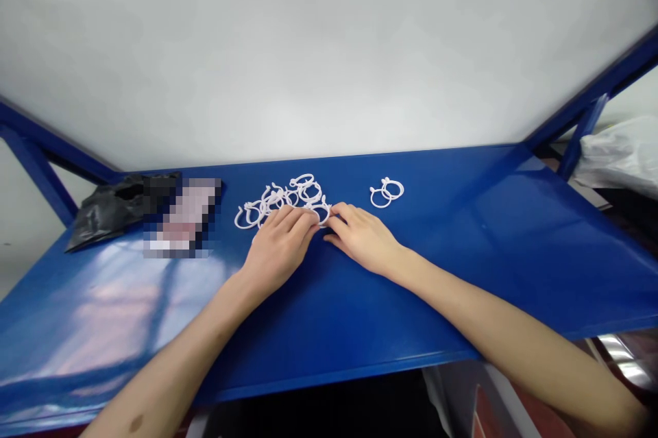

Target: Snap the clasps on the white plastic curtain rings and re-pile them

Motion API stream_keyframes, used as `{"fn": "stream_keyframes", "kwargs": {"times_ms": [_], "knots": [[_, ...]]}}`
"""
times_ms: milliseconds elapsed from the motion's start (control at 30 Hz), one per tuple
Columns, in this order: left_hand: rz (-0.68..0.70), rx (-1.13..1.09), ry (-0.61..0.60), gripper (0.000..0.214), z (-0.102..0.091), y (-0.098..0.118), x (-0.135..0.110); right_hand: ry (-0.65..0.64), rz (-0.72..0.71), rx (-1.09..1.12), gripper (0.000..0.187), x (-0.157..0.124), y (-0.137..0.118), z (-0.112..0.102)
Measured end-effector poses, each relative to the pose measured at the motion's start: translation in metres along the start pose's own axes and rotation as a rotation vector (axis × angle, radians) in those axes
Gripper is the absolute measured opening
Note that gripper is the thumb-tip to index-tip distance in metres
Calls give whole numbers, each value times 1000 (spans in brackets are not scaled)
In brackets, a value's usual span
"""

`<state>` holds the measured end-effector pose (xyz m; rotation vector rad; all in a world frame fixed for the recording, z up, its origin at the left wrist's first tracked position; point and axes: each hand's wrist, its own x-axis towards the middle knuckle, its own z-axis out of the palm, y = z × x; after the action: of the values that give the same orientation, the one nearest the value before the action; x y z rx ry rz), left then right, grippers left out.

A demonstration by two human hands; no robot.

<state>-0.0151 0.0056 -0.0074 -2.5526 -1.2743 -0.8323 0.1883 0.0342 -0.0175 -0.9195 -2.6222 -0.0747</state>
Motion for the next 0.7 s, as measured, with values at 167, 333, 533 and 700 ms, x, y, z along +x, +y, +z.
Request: {"fn": "stream_keyframes", "kwargs": {"times_ms": [167,333,533,700], "knots": [[43,19,4,13,4,-2,-2,24,-61,1,14,1,11,7],[39,48,4,14,3,-1,-1,31,-20,63,13,0,11,2],[-19,128,41,12,1,1,-2,-29,7,20,10,2,7,2],[-103,246,47,13,4,-5,-5,-47,-51,50,13,1,10,1]]}}
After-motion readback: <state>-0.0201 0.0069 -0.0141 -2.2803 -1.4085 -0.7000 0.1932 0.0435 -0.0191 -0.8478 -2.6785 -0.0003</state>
